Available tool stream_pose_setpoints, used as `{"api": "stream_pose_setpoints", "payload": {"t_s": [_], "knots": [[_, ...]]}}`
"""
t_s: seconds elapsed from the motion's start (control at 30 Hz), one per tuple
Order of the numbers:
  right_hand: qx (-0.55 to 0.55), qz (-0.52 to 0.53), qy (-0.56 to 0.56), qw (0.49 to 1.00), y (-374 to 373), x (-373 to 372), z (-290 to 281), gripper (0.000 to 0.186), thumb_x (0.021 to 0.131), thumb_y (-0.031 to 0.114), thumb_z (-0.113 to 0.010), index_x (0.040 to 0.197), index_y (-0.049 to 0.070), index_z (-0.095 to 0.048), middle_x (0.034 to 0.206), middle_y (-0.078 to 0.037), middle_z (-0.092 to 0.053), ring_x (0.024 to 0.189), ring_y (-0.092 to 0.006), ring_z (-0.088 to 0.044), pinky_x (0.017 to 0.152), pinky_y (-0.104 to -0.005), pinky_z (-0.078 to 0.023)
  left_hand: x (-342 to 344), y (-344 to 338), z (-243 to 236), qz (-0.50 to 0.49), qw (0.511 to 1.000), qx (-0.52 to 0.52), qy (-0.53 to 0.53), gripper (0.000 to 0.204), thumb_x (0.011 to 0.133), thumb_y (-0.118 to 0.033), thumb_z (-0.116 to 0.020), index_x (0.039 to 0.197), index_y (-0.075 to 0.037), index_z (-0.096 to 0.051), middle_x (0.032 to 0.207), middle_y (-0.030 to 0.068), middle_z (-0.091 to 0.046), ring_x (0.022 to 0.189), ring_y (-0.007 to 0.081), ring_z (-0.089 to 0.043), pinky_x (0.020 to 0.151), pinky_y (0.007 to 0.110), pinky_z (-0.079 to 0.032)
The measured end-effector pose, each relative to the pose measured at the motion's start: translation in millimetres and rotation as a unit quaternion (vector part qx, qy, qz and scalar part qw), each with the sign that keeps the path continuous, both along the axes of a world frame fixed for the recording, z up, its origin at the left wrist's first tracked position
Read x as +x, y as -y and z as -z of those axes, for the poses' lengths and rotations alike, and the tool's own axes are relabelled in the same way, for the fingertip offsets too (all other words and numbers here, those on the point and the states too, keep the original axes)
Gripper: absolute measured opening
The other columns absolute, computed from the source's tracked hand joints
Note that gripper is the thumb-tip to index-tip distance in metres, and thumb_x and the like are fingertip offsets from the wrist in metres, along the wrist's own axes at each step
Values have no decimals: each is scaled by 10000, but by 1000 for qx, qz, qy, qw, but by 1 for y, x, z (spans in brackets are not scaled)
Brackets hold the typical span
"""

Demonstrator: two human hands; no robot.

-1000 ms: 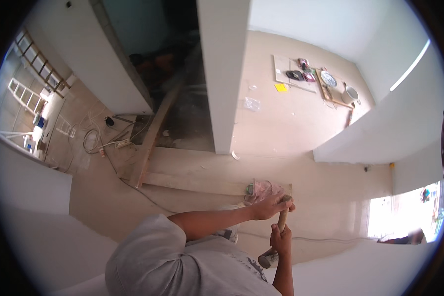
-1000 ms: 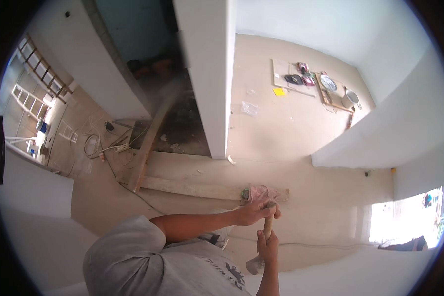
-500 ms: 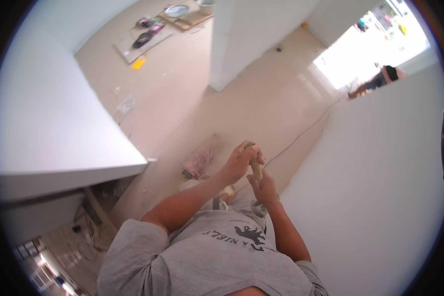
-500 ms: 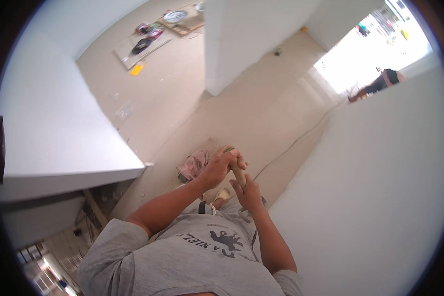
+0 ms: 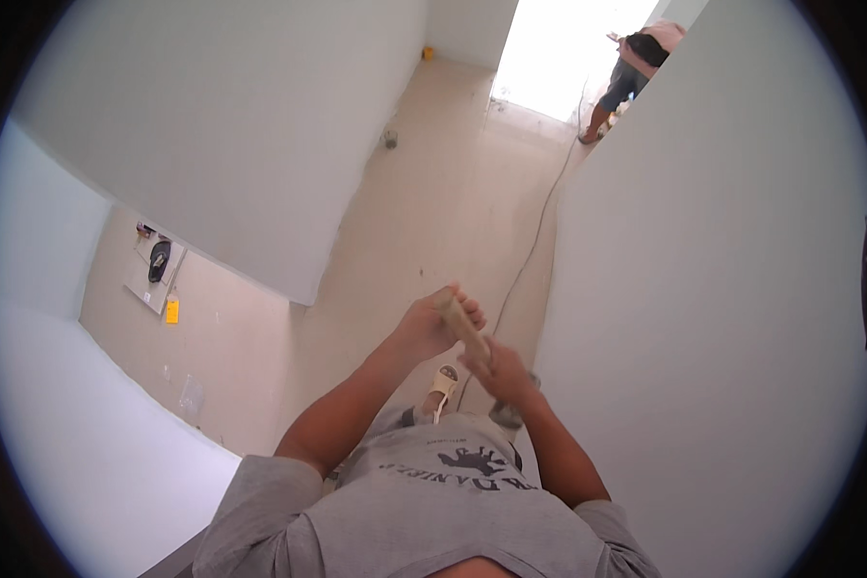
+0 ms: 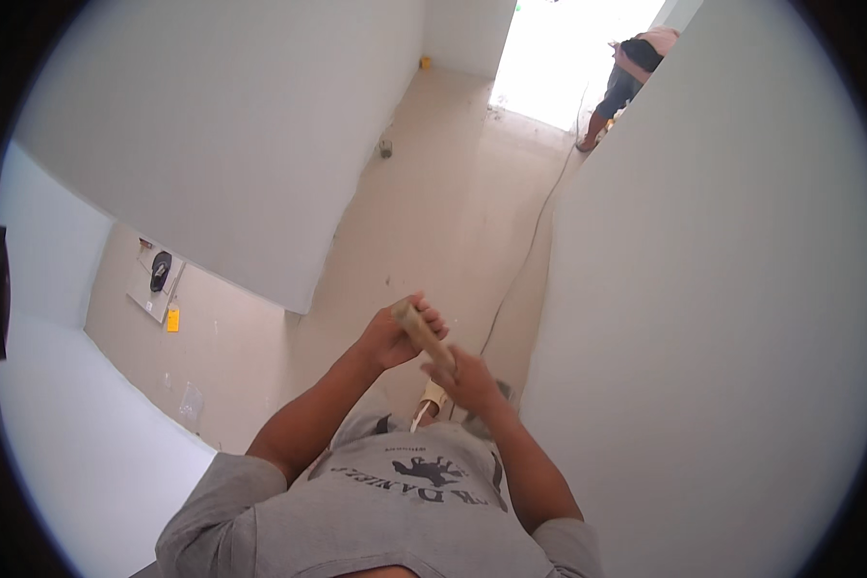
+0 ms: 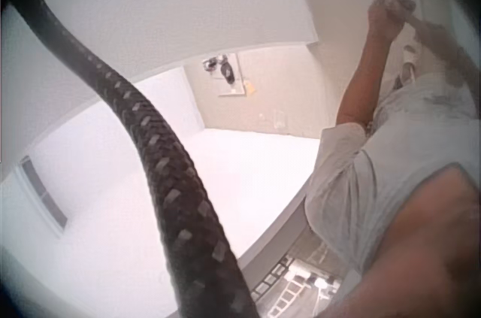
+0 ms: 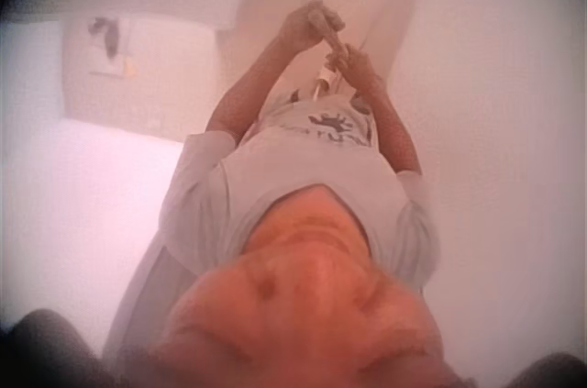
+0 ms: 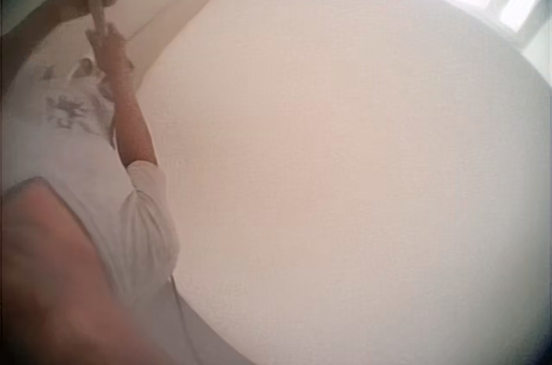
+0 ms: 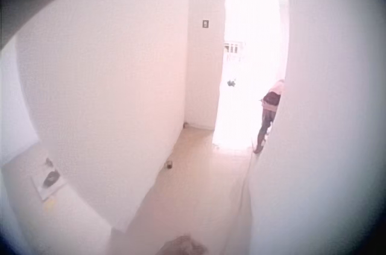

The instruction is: The person kneels on the floor and uses a trowel to spread cement from a bucket onto the floor. They place a white tile, tap it with a hammer, and use a wooden stick to adjust the gap between tiles. The person continues applying cement and adjusting tiles along the edge of the floor.

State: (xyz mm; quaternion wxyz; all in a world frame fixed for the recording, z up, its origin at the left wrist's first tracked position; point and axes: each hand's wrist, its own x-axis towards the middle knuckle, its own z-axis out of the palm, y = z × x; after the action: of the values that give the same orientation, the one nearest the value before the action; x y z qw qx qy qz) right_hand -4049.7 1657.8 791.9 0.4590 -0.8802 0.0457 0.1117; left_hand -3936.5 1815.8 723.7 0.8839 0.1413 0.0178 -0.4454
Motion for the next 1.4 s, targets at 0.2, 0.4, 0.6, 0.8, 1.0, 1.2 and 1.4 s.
{"api": "stream_pose_setpoints", "payload": {"t_s": [0.2, 0.4, 0.6, 0.8, 1.0, 1.2, 1.4], "knots": [[80, 130, -34, 988, 96, 166, 11, 395, 906, 390, -659, 893, 0, -594, 666, -97, -582, 614, -205, -546, 609, -371, -453, 156, 76, -32, -96, 886, 453, 29, 596, 875, -399, -647, 1282, 12, -501, 1391, 257, -425, 1292, 372, -446, 1001, 473, -457], [74, 142, -68, 985, 149, 291, 41, 397, 913, 402, -651, 885, 10, -596, 673, -85, -559, 639, -175, -509, 624, -349, -442, 298, 15, 183, 232, 492, 737, 401, 517, 845, -303, -642, 1271, -19, -570, 1523, 266, -253, 1332, 428, -391, 1071, 478, -386], [76, 220, -95, 968, 211, 403, 58, 394, 910, 392, -660, 897, 3, -603, 683, -87, -567, 650, -178, -519, 636, -353, -450, 378, 62, 202, 567, 538, 573, 246, 703, 881, -544, -542, 1388, -60, -496, 1453, 188, -439, 1393, 335, -346, 1121, 475, -310], [46, 249, 5, 968, 320, 509, 59, 293, 924, 309, -657, 834, 44, -570, 623, 14, -492, 551, -95, -446, 509, -285, -390, 562, 160, 149, 419, 773, 451, 153, 735, 920, -642, -466, 1381, -71, -508, 1364, 171, -530, 1318, 271, -452, 1120, 398, -314], [122, 205, -72, 969, 413, 676, 51, 390, 904, 390, -679, 882, 11, -589, 660, -40, -544, 633, -144, -504, 597, -326, -442, 687, 226, 230, 529, 480, 568, 409, 753, 943, -607, -460, 1434, -37, -436, 1417, 192, -489, 1338, 272, -429, 1119, 383, -303], [30, 66, -31, 997, 513, 861, 15, 448, 901, 435, -662, 962, -6, -617, 704, -143, -614, 671, -249, -595, 672, -380, -482, 838, 357, 89, 408, 751, 412, 314, 713, 991, -546, -404, 1389, 44, -438, 1340, 207, -546, 1299, 302, -472, 1118, 387, -322], [18, -16, -12, 1000, 587, 1040, -4, 508, 890, 513, -634, 951, 9, -598, 754, -207, -649, 735, -370, -649, 689, -431, -497, 1000, 541, -52, -206, 830, 354, 380, 473, 1024, -240, -473, 1355, 84, -371, 1174, 204, -607, 1043, 239, -637, 993, 339, -465]]}}
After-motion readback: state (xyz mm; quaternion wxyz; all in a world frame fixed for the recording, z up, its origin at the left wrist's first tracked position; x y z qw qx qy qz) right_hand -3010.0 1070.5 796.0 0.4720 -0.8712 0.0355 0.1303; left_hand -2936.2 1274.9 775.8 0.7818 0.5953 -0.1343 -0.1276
